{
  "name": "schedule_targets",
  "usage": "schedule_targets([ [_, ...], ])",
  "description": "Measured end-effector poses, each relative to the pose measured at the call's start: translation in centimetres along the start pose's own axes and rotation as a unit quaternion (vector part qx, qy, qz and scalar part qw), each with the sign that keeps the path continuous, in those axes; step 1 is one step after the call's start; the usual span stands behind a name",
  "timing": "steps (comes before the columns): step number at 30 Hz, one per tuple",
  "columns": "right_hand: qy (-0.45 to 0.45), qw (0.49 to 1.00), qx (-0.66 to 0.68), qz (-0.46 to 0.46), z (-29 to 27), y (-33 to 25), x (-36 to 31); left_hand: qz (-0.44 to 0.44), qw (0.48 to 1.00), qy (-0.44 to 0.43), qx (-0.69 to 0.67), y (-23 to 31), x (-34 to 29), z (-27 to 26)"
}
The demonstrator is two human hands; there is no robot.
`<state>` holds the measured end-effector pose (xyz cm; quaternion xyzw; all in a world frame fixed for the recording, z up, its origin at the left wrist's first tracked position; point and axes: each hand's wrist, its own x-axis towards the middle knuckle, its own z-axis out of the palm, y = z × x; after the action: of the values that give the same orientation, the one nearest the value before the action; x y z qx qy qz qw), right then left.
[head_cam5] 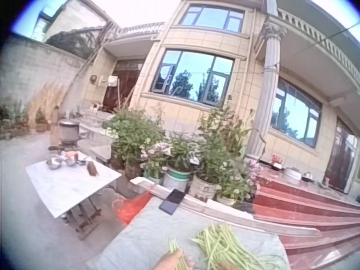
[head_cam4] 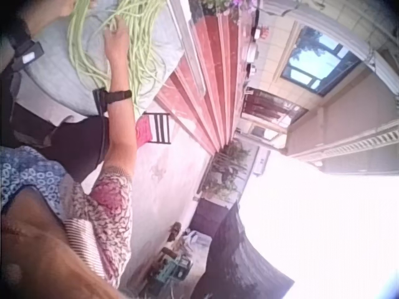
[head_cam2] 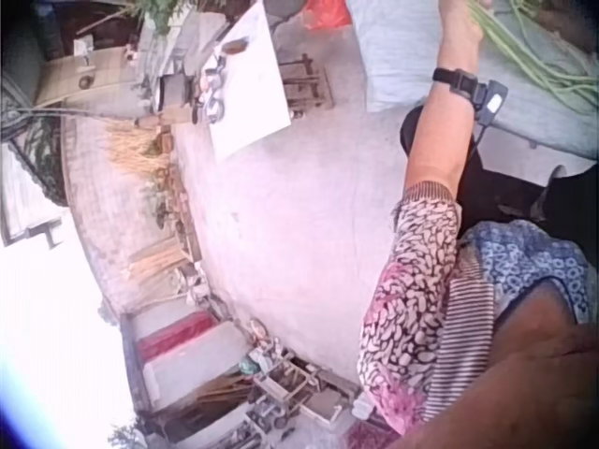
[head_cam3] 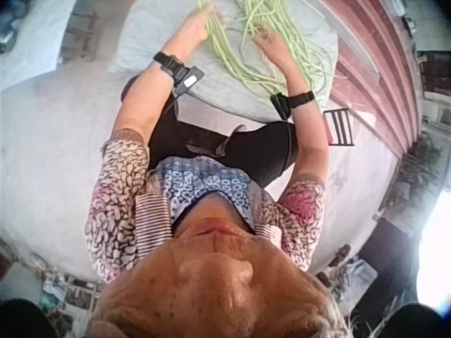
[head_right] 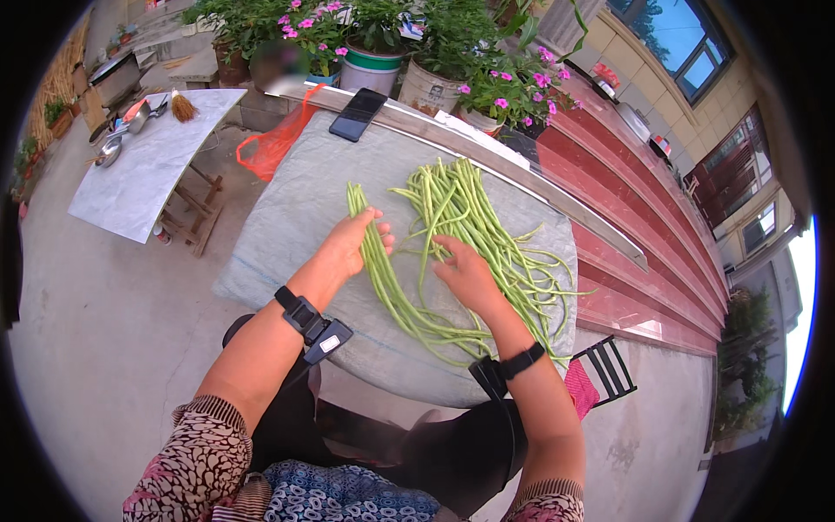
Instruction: Sorting and aligning long green beans on a table.
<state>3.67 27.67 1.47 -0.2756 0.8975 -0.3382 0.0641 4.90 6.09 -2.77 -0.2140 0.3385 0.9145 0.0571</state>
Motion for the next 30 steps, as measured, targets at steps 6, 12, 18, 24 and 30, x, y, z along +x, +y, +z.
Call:
schedule_targets([
  [6, -0.010, 0.951, 0.200, 0.236, 2.1, 1.6, 5.4, -0.010, 1.000, -0.004, -0.001, -0.3, -0.1, 0.2],
  [12, 0.117, 0.977, -0.057, 0.168, 4.7, 1.6, 6.4, -0.011, 1.000, -0.005, 0.002, -0.5, -0.4, 0.3],
  [18, 0.266, 0.945, 0.126, 0.143, 3.1, 4.4, 5.8, -0.011, 0.999, -0.049, 0.016, -1.1, -0.1, 0.8],
  [24, 0.183, 0.960, 0.205, 0.053, 1.2, -0.9, 0.8, -0.051, 0.997, -0.058, -0.031, -1.4, 1.0, 0.0],
  [30, 0.093, 0.991, -0.030, -0.095, 2.7, -4.4, -3.6, -0.027, 0.992, -0.103, -0.066, -0.9, 0.4, 0.2],
])
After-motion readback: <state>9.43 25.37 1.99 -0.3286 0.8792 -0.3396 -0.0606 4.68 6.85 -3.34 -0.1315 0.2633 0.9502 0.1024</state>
